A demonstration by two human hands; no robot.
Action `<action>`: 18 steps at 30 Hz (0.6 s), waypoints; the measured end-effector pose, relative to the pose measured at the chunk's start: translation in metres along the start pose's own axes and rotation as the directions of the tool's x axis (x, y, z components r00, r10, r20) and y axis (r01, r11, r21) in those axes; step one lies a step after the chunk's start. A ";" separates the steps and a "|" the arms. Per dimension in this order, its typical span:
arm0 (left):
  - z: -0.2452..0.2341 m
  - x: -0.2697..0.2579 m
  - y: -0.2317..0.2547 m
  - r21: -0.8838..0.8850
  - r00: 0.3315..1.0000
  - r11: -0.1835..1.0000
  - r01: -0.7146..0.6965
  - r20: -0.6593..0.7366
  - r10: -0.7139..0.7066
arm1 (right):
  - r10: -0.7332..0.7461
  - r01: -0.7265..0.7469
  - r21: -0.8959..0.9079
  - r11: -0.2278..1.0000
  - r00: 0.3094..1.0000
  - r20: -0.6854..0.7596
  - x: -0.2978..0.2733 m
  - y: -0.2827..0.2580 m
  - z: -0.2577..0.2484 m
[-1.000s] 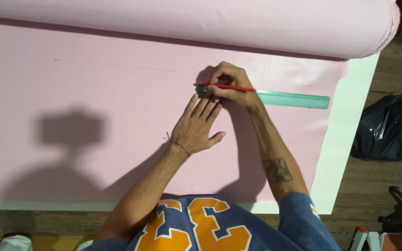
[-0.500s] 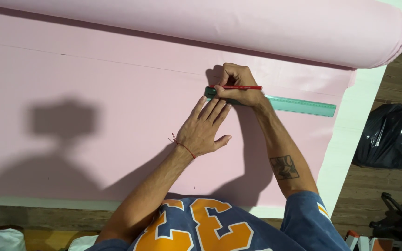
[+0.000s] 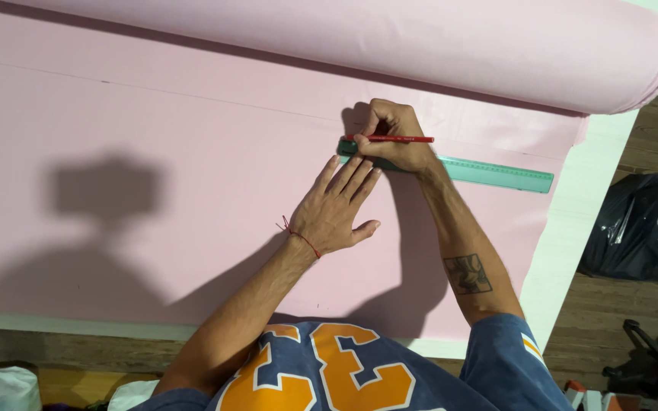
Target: Measuring and marking dimensions on a large roll of pink leather material using a ruler and pencil.
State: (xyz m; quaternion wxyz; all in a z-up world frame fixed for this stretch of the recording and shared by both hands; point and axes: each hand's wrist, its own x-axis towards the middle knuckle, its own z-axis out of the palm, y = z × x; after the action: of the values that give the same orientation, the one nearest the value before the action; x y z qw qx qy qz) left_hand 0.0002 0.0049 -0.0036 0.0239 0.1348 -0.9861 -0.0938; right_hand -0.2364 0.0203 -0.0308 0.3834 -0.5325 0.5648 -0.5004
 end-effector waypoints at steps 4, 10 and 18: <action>-0.001 -0.002 0.002 -0.008 1.000 1.000 0.003 0.016 -0.003 | -0.008 0.008 -0.014 1.000 1.000 -0.001 -0.002 0.001 0.000; 0.000 0.000 0.001 0.002 0.999 1.000 0.000 0.034 0.000 | 0.011 -0.011 -0.013 1.000 0.999 -0.035 0.000 -0.005 0.000; -0.003 0.000 0.001 0.000 1.000 1.000 0.004 0.007 -0.004 | 0.052 -0.052 0.025 0.998 0.999 -0.005 0.002 0.001 0.000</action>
State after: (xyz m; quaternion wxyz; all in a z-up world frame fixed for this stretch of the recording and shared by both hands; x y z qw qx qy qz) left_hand 0.0005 0.0051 -0.0007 0.0204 0.1364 -0.9859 -0.0944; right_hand -0.2370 0.0182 -0.0311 0.4011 -0.5115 0.5733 -0.4989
